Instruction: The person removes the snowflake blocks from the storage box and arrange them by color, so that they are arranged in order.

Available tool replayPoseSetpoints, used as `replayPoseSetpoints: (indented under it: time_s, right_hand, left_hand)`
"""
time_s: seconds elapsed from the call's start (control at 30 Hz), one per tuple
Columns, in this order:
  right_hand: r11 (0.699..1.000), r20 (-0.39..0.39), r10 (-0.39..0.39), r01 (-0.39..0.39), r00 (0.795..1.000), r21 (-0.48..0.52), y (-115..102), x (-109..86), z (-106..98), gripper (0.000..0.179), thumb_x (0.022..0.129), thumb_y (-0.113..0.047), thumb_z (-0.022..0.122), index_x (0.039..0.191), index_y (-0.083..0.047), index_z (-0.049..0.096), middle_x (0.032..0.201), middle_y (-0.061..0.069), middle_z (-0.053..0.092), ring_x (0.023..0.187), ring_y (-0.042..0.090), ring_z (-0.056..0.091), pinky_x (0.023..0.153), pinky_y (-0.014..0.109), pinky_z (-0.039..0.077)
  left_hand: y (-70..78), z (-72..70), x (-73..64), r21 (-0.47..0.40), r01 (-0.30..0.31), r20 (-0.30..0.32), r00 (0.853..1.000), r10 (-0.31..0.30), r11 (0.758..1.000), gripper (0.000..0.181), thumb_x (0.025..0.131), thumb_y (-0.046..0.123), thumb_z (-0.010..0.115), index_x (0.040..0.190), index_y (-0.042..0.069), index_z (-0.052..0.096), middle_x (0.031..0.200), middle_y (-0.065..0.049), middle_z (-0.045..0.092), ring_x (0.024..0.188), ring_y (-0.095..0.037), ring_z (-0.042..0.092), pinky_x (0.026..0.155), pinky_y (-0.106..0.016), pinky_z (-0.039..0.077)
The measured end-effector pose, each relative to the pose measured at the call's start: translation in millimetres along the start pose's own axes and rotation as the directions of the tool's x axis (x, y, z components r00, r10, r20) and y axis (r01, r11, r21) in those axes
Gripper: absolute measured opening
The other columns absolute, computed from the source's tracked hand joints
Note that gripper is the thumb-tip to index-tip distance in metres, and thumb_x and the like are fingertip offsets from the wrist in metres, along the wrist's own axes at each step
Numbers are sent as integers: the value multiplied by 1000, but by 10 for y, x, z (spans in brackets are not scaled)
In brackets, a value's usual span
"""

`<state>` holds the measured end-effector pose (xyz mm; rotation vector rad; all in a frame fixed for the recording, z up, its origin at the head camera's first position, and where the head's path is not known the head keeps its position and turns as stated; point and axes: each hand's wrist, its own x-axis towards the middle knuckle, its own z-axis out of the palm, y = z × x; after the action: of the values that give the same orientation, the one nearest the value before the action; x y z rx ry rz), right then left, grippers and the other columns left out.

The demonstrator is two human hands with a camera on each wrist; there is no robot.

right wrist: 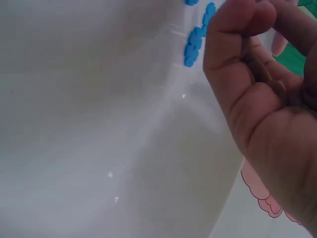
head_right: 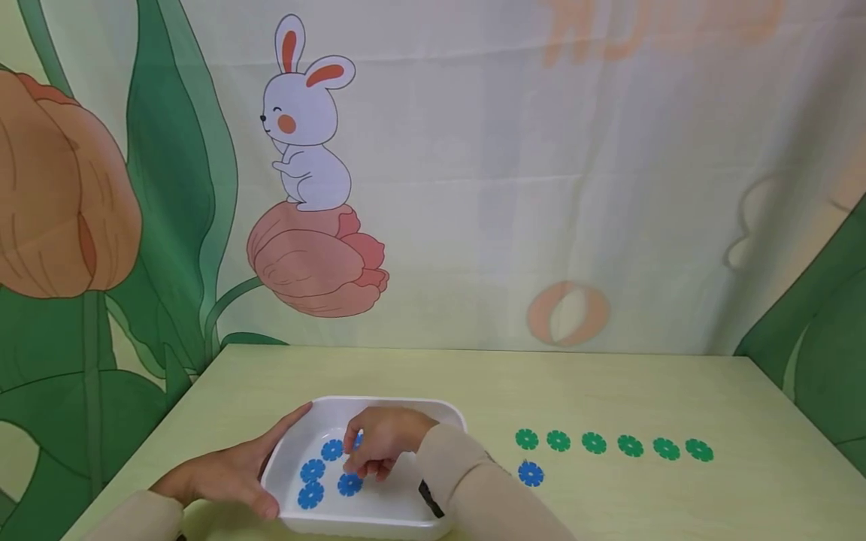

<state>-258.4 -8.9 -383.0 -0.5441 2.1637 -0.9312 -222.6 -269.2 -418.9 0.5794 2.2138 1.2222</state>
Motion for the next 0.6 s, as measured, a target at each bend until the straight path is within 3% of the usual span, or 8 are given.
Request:
replayPoseSetpoints:
  time_s: [0.33,0.6]
  right_hand:
    - [998,3,15,-15,1000,-56,108,67,120,16,87,-11,78,97,-15,66,63,4,54,51,17,54,53,25,52]
    - [986,-52,-7,-2,999,-164,142,86,203,21,82,-10,83,92,-18,65,77,6,59,53,17,55,55,27,54]
  left_hand:
    - [26,8,-7,0,17,-6,1000,-17,1000,124,80,36,84,159,24,-12,156,-17,20,126,-31,41,106,-55,41]
    - [34,21,-21,-23,-8,2,1000,8,1000,124,81,34,83,159,23,-12,158,-19,16,126,-33,40,105,-52,43]
